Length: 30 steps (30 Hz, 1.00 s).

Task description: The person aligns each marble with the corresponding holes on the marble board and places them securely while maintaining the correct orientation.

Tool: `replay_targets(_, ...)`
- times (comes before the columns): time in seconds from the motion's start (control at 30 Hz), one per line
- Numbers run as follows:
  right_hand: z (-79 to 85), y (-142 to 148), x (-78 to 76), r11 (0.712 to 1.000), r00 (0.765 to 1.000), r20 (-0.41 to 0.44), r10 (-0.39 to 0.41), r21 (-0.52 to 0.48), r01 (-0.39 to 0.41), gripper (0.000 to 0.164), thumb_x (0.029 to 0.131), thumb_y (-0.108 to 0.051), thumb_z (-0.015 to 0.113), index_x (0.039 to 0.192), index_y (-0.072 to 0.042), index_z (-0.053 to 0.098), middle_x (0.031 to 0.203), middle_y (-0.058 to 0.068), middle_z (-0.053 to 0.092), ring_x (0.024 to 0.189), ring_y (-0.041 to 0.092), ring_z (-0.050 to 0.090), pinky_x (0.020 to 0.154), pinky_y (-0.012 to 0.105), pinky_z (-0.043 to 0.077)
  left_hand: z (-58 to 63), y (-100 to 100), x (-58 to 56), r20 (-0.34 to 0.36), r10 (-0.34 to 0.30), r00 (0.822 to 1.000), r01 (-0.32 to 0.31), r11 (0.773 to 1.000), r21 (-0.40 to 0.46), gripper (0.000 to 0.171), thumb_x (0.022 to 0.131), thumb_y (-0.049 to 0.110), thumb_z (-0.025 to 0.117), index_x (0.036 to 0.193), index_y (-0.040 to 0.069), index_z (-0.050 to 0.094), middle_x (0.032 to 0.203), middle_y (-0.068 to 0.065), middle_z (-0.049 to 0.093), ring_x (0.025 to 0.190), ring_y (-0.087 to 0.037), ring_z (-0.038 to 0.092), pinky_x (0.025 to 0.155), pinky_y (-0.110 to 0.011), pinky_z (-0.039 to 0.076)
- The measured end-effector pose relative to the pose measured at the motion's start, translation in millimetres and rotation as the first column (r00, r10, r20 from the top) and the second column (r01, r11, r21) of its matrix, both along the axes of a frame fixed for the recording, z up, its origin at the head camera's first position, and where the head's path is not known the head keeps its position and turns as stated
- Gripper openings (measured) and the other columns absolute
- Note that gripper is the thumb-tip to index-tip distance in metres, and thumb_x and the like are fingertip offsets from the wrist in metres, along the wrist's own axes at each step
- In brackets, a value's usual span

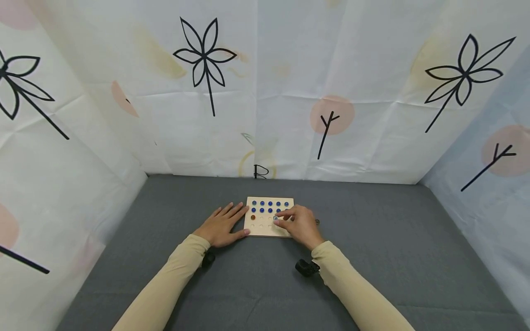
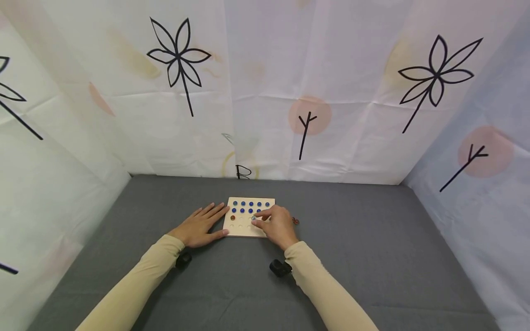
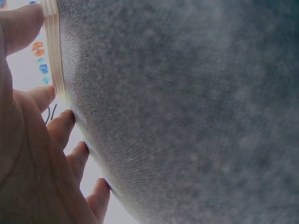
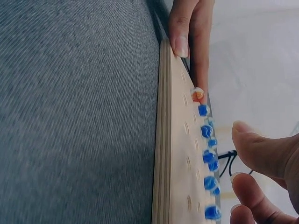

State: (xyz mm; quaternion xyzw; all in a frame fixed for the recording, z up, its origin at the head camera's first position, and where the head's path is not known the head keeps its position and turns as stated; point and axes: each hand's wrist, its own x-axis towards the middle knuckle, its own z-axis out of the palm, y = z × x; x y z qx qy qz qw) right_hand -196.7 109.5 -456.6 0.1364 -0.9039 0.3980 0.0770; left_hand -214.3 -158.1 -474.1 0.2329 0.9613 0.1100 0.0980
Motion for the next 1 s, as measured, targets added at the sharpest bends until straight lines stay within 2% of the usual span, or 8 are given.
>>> replay_targets(0.27,-4.7,-13.1,-6.6,1.0,0.999,-0.039,0.02,0.021,-0.019,0.015,0.084,-0.017,0.085,0.097,-0.008,0.084,0.078,0.001,0.064,0.064,0.012,0.05,0.053,0.027,0.041,-7.3,-1.5,-3.0,-0.021,-0.004,1.0,0.004,1.0,-0.002,0.082,0.1,0.068,0.041,0.164,0.02,0.024,0.167,-0.008,0.024,0.154,-0.035,0.018,0.123,-0.056,0.014)
replay_targets(0.4,-5.0,-19.5,-8.5,1.0,1.0,0.001,0.009,0.027,-0.009,0.016,0.085,-0.019,0.084,0.098,-0.01,0.084,0.078,0.001,0.066,0.062,0.011,0.05,0.051,0.026,0.041,-7.4,-2.4,-3.3,-0.019,0.001,1.0,-0.001,1.0,-0.005,0.08,0.101,0.066,0.043,0.164,0.021,0.024,0.167,-0.007,0.023,0.154,-0.034,0.017,0.123,-0.056,0.013)
replay_targets(0.53,-4.7,-23.3,-10.4,1.0,0.999,0.034,0.0,0.028,-0.001,0.016,0.086,-0.019,0.084,0.1,-0.01,0.083,0.078,0.002,0.067,0.063,0.011,0.052,0.052,0.025,0.041,-4.0,-0.8,-2.1,-0.018,-0.005,1.0,0.005,1.0,0.008,0.079,0.101,0.064,0.045,0.163,0.018,0.026,0.167,-0.01,0.025,0.153,-0.036,0.018,0.123,-0.057,0.014)
replay_targets(0.63,-5.3,-25.0,-11.9,1.0,0.999,0.043,-0.002,0.026,0.001,0.016,0.086,-0.018,0.084,0.1,-0.009,0.083,0.078,0.002,0.068,0.064,0.011,0.054,0.051,0.026,0.042,-0.7,-0.1,0.1,-0.025,-0.012,1.0,0.013,1.0,0.022,0.08,0.101,0.064,0.044,0.162,0.015,0.029,0.165,-0.013,0.028,0.152,-0.038,0.021,0.122,-0.059,0.016)
replay_targets(0.7,-5.8,-26.3,-12.8,1.0,0.998,0.054,-0.008,0.026,0.006,0.016,0.086,-0.018,0.084,0.1,-0.01,0.083,0.078,0.002,0.068,0.065,0.012,0.055,0.052,0.026,0.043,-3.0,-1.1,0.0,-0.037,-0.017,0.999,0.018,1.0,0.026,0.08,0.102,0.066,0.04,0.163,0.015,0.028,0.165,-0.012,0.028,0.152,-0.038,0.021,0.121,-0.059,0.017)
replay_targets(1.0,-8.7,-33.7,-17.4,0.998,0.998,0.059,-0.017,0.061,0.014,0.015,0.087,-0.02,0.083,0.099,-0.012,0.084,0.076,0.001,0.066,0.068,0.012,0.056,0.056,0.028,0.045,0.4,0.3,0.1,-0.009,-0.002,1.0,0.002,1.0,0.005,0.077,0.103,0.058,0.048,0.163,0.015,0.028,0.166,-0.01,0.026,0.153,-0.036,0.02,0.122,-0.058,0.016)
